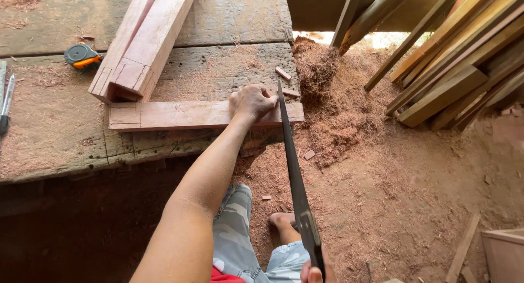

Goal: The person uses a hand saw to cut a piece of wood on a workbench. They hold the wood steady with their left hand while sawing with their right hand, creating sawdust on the floor.

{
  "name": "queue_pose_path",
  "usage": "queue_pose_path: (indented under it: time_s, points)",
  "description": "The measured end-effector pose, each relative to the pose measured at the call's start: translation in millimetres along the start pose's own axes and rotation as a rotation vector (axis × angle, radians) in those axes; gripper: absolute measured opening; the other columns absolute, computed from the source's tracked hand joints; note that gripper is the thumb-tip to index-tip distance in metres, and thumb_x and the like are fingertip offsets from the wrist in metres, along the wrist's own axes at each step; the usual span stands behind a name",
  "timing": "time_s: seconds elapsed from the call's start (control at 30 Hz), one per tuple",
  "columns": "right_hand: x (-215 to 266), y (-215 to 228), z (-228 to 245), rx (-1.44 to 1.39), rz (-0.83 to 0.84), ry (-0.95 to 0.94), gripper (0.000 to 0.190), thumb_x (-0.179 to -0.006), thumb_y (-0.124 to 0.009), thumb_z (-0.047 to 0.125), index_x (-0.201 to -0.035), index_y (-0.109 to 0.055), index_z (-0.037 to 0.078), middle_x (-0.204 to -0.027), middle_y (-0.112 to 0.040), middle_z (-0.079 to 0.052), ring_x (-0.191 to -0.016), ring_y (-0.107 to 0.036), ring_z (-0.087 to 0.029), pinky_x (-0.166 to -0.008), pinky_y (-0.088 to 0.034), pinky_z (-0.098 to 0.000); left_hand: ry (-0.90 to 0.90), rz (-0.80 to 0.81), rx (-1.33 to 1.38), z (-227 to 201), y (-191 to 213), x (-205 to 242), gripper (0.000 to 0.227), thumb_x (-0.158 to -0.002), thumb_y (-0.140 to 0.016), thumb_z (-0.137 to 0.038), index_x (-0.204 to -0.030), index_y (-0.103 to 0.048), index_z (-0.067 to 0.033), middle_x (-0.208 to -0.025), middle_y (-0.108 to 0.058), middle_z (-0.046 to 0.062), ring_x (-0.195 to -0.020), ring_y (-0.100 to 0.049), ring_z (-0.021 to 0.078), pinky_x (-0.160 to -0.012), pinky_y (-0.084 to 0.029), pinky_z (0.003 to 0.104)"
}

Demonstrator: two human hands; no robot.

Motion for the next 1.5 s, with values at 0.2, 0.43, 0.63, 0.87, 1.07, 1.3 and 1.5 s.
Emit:
queue_pose_path:
  time_s: [0.2, 0.43, 0.63, 0.87, 1.07, 1.3, 1.5]
  points:
    - [-7, -9, 20, -0.021, -0.044, -0.003, 0.083, -0.098, -0.048, 0.055, -0.157, -0.028, 0.0, -0.057, -0.054, -0.002, -0.046, -0.051, -0.009, -0.043, -0.044, -0.0244, -0.009, 0.022, -0.026, 1, -3, 2, 0.023, -0.079, -0.073, -0.052, -0.07, -0.076, -0.0306, -0.069, -0.069, -0.006, -0.075, -0.057, 0.0135, -0.076, -0.033, 0.033]
    - [-13, -11, 44, -0.084, -0.144, -0.02, 0.079, -0.101, -0.051, 0.052, -0.159, -0.035, 0.0, -0.063, -0.052, -0.003, -0.052, -0.049, -0.009, -0.048, -0.042, -0.0249, 0.014, 0.045, -0.022, 3, -7, 6, 0.023, -0.079, -0.072, -0.051, -0.07, -0.077, -0.031, -0.068, -0.068, -0.007, -0.074, -0.058, 0.0124, -0.077, -0.034, 0.033]
    - [1, 15, 0, -0.083, 0.01, -0.031, 0.083, -0.097, -0.051, 0.054, -0.157, -0.023, 0.003, -0.061, -0.057, -0.002, -0.048, -0.055, -0.009, -0.044, -0.047, -0.0252, -0.021, -0.002, -0.026, -1, 0, 3, 0.024, -0.079, -0.072, -0.051, -0.068, -0.076, -0.0303, -0.068, -0.069, -0.006, -0.075, -0.06, 0.014, -0.08, -0.035, 0.034]
    - [-19, -5, 31, -0.145, -0.152, -0.079, 0.083, -0.096, -0.054, 0.054, -0.157, -0.035, 0.0, -0.062, -0.052, -0.005, -0.048, -0.051, -0.011, -0.044, -0.043, -0.0265, -0.007, -0.001, -0.001, -2, 2, 6, 0.022, -0.078, -0.073, -0.051, -0.069, -0.077, -0.031, -0.071, -0.071, -0.007, -0.078, -0.062, 0.0131, -0.083, -0.036, 0.034]
    - [-16, -9, 40, 0.015, -0.109, -0.096, 0.08, -0.098, -0.048, 0.055, -0.156, -0.033, 0.001, -0.054, -0.051, 0.001, -0.045, -0.049, -0.008, -0.044, -0.043, -0.0236, 0.001, 0.028, -0.033, -2, 0, 6, 0.023, -0.08, -0.072, -0.055, -0.073, -0.076, -0.0326, -0.072, -0.071, -0.006, -0.077, -0.062, 0.0141, -0.079, -0.038, 0.035]
    - [-42, -22, 85, 0.068, -0.157, -0.141, 0.077, -0.1, -0.046, 0.051, -0.156, -0.036, -0.001, -0.061, -0.053, -0.001, -0.049, -0.049, -0.008, -0.046, -0.041, -0.0247, 0.006, 0.016, -0.041, -4, 2, 6, 0.026, -0.079, -0.073, -0.056, -0.073, -0.077, -0.0309, -0.073, -0.072, -0.004, -0.077, -0.061, 0.0142, -0.078, -0.036, 0.035]
    - [-68, -29, 88, 0.072, -0.197, -0.153, 0.056, -0.104, -0.045, 0.036, -0.143, -0.052, -0.003, -0.061, -0.051, 0.001, -0.051, -0.046, -0.008, -0.046, -0.038, -0.0244, -0.029, -0.011, -0.059, 1, -2, 6, 0.025, -0.081, -0.071, -0.051, -0.07, -0.077, -0.029, -0.072, -0.072, -0.003, -0.078, -0.063, 0.0154, -0.08, -0.038, 0.035]
Point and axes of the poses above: each hand's wrist, its own x-axis away from the middle knuckle, its own y-axis out of the back of the hand, z = x × y, the point moved 5 cm from there along -x, towards the middle knuckle
